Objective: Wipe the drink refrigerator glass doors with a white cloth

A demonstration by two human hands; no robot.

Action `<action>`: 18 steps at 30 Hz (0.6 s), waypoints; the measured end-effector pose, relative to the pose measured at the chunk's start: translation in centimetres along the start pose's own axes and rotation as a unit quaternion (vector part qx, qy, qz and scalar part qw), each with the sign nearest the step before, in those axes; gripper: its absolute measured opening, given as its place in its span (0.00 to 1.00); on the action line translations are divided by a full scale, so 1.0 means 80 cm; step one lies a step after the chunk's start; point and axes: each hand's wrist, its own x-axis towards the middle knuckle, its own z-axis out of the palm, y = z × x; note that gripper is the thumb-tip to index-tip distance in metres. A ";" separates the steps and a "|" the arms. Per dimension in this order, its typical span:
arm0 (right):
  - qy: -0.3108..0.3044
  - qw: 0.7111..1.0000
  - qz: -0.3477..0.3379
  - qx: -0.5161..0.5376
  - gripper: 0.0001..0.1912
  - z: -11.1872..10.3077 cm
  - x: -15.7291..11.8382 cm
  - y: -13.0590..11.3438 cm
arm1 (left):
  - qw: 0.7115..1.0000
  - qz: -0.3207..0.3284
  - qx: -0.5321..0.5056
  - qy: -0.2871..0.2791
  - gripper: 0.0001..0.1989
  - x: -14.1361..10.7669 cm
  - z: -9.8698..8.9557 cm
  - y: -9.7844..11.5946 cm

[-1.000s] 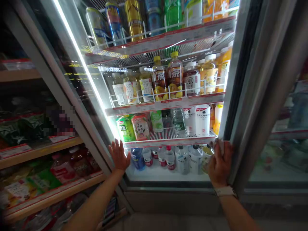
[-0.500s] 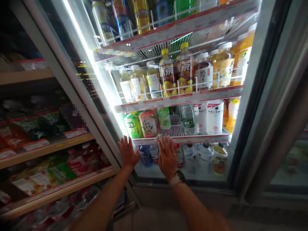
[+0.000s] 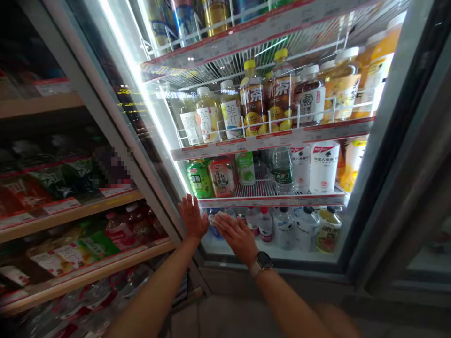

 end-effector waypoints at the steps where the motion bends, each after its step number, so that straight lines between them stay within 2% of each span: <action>1: 0.003 1.000 0.009 -0.008 0.28 -0.011 -0.001 0.012 | 1.000 0.000 0.003 0.001 0.33 0.000 0.001 -0.001; 6: 0.068 0.990 0.098 -0.072 0.29 -0.067 -0.013 0.088 | 1.000 0.001 -0.013 0.005 0.33 0.004 -0.001 -0.004; 9: 0.127 0.977 0.129 -0.115 0.29 -0.091 -0.023 0.123 | 0.999 -0.019 -0.027 -0.005 0.35 0.009 -0.008 0.009; 11: 0.148 0.973 0.130 -0.122 0.30 -0.098 -0.026 0.135 | 0.999 -0.024 -0.033 -0.015 0.36 0.010 -0.013 0.031; 13: 0.156 0.971 0.133 -0.119 0.30 -0.096 -0.027 0.136 | 0.998 0.020 -0.047 -0.024 0.35 0.010 -0.016 0.066; 16: 0.157 0.972 0.143 -0.104 0.30 -0.082 -0.030 0.123 | 0.991 0.097 -0.075 -0.053 0.33 0.006 -0.011 0.122; 18: 0.142 0.975 0.140 -0.097 0.30 -0.068 -0.037 0.109 | 0.990 0.088 -0.083 -0.073 0.33 0.001 -0.001 0.151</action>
